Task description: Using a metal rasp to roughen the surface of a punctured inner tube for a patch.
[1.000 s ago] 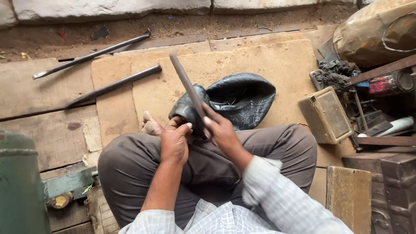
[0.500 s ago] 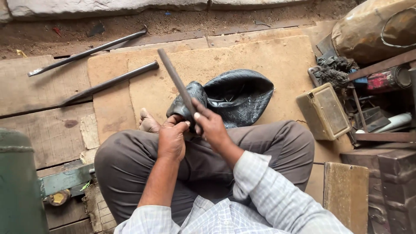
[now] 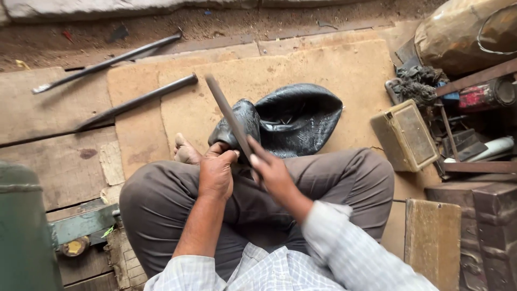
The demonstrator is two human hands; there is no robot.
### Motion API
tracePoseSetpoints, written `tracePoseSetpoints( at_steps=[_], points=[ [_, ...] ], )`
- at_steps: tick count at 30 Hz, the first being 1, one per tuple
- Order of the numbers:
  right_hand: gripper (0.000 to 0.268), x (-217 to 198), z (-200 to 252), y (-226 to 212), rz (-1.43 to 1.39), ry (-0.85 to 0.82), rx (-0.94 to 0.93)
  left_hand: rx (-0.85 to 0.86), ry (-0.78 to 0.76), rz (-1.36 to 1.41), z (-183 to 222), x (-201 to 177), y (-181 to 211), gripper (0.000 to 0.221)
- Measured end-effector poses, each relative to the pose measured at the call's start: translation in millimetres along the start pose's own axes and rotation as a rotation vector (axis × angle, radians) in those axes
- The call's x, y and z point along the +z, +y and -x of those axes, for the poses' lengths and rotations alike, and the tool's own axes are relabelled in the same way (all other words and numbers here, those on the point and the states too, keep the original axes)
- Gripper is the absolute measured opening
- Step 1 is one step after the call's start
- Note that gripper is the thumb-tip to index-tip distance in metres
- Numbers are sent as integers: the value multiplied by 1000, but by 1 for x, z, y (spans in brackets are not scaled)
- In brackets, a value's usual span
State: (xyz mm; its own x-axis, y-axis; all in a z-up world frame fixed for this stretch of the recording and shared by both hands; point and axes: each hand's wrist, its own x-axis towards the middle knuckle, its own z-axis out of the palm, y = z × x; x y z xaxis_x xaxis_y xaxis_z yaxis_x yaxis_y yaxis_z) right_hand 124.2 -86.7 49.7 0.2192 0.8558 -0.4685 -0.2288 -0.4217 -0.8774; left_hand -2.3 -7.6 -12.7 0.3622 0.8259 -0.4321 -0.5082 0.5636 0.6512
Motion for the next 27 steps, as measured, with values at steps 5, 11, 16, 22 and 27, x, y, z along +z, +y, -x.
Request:
tracePoseSetpoints(
  at_steps=[5,11,16,22,27],
  points=[
    [55,-9,-24,1,-110,52,-95,8,16,11,6,12,10,27],
    [59,-42,76,21,25,13,262,6,42,11,6,17,15,28],
    [59,-20,42,19,-67,-17,211,-19,-4,-38,1,5,6,21],
    [56,-1,-20,-11,-73,84,11,-44,21,-82,6,8,10,19],
    [57,-37,54,-5,60,28,171,0,70,-18,4,13,12,26]
  ],
)
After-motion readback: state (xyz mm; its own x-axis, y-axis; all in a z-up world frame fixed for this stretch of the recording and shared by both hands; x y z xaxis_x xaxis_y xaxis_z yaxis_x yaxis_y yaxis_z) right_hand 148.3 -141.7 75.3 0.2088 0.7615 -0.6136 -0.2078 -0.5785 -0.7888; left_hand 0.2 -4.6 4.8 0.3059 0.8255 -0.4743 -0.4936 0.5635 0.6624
